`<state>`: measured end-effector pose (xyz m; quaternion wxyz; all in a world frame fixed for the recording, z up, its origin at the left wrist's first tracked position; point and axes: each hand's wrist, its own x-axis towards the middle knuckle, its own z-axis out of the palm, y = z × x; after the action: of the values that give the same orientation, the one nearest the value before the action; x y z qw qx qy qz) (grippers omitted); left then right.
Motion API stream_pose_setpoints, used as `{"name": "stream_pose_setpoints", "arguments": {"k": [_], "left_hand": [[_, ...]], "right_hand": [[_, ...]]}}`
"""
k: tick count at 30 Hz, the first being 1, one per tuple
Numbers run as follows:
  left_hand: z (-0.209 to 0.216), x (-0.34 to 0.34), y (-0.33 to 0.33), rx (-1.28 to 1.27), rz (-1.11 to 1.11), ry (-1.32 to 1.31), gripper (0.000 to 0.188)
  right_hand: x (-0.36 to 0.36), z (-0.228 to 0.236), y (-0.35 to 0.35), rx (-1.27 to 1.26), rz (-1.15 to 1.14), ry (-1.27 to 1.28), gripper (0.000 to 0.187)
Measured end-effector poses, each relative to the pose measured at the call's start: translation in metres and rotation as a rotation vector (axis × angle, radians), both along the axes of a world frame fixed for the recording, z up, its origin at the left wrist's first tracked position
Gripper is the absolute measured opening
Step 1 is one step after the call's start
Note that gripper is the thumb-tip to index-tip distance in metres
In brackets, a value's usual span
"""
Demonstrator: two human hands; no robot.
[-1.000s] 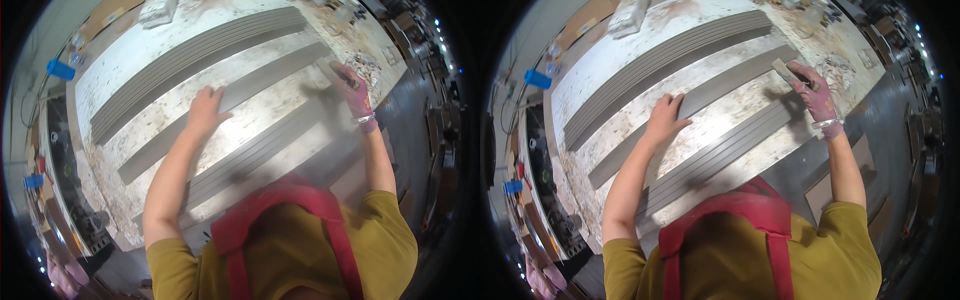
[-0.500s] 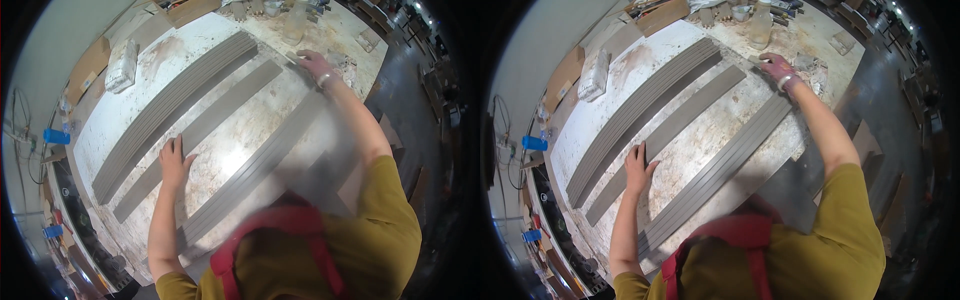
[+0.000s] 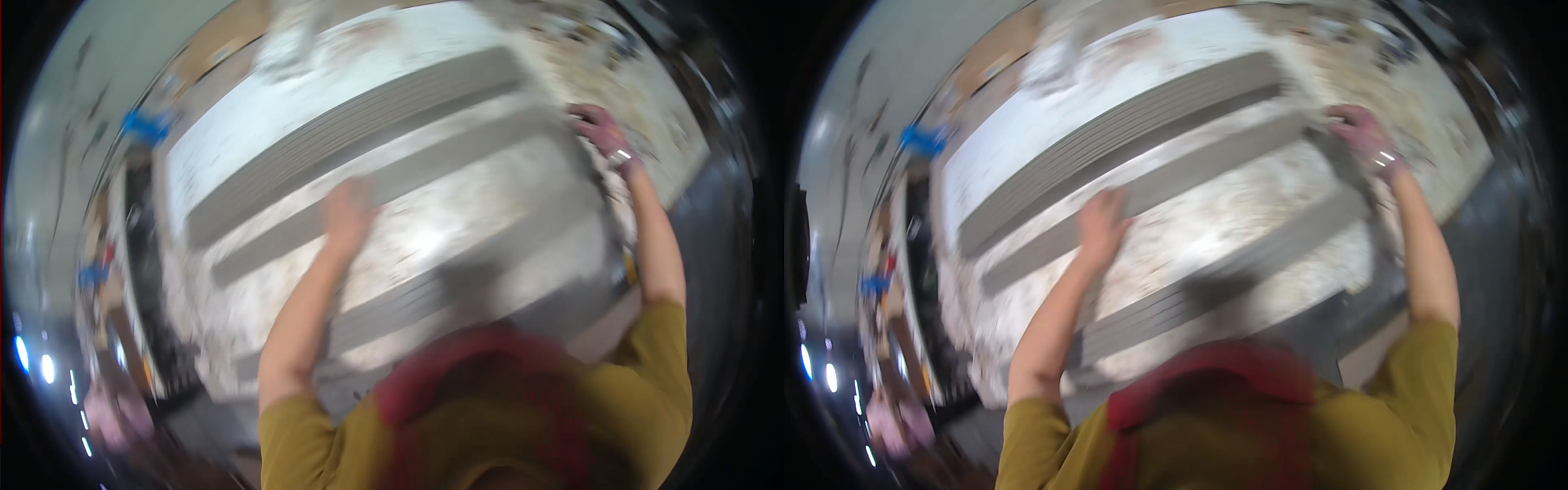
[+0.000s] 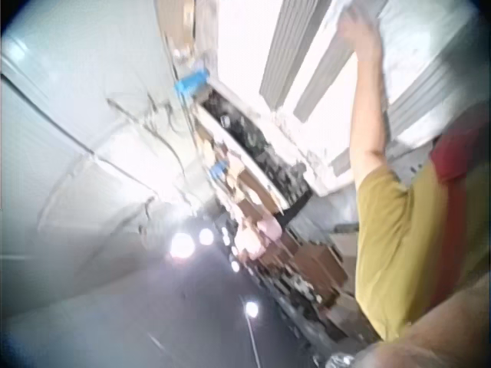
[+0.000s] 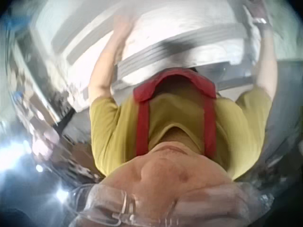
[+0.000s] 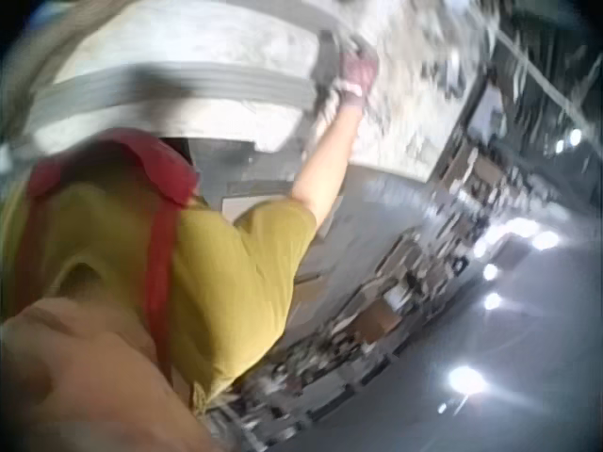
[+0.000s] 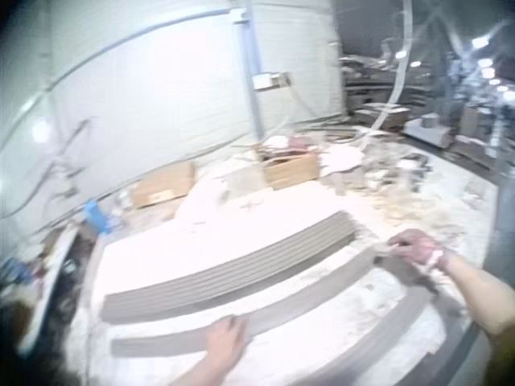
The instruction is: The person cleans long wooden furniture slats by sanding the edges with a block and then wiping the surfaces with a cloth dampened from a bottle.
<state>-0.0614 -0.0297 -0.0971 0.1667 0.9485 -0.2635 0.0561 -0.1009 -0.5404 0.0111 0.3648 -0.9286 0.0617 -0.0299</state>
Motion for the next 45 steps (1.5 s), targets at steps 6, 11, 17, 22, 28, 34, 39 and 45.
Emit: {"name": "stream_pose_setpoints", "arguments": {"k": [6, 11, 17, 22, 28, 34, 39, 45], "left_hand": [[0.042, -0.042, 0.013, 0.153, -0.19, 0.136, 0.072], [0.03, -0.061, 0.08, 0.045, -0.121, 0.092, 0.072], [-0.004, -0.054, 0.083, -0.245, -0.106, 0.233, 0.06], [0.008, -0.06, 0.09, -0.301, -0.078, 0.178, 0.059], [0.012, -0.055, 0.086, -0.269, -0.063, 0.071, 0.057], [0.054, -0.053, 0.085, -0.067, -0.07, 0.251, 0.056], [0.076, -0.042, 0.096, -0.102, -0.325, 0.509, 0.046], [0.089, -0.052, 0.122, -0.198, -0.453, 1.181, 0.052]], "right_hand": [[0.027, 0.006, 0.193, 0.219, 0.425, 0.068, 0.04], [0.055, 0.008, 0.425, -0.081, 1.039, -0.267, 0.033], [0.043, -0.008, 0.682, -0.109, 1.453, -0.305, 0.013], [0.039, -0.035, 0.744, -0.364, 1.573, -0.217, 0.015], [0.085, -0.022, 0.763, -0.752, 1.321, -0.241, 0.031], [0.081, -0.007, 0.626, -0.117, 1.124, -0.177, 0.032], [0.06, 0.001, 0.455, 0.24, 0.748, -0.044, 0.037], [-0.019, 0.027, 0.303, 0.332, 0.181, 0.009, 0.035]]}}
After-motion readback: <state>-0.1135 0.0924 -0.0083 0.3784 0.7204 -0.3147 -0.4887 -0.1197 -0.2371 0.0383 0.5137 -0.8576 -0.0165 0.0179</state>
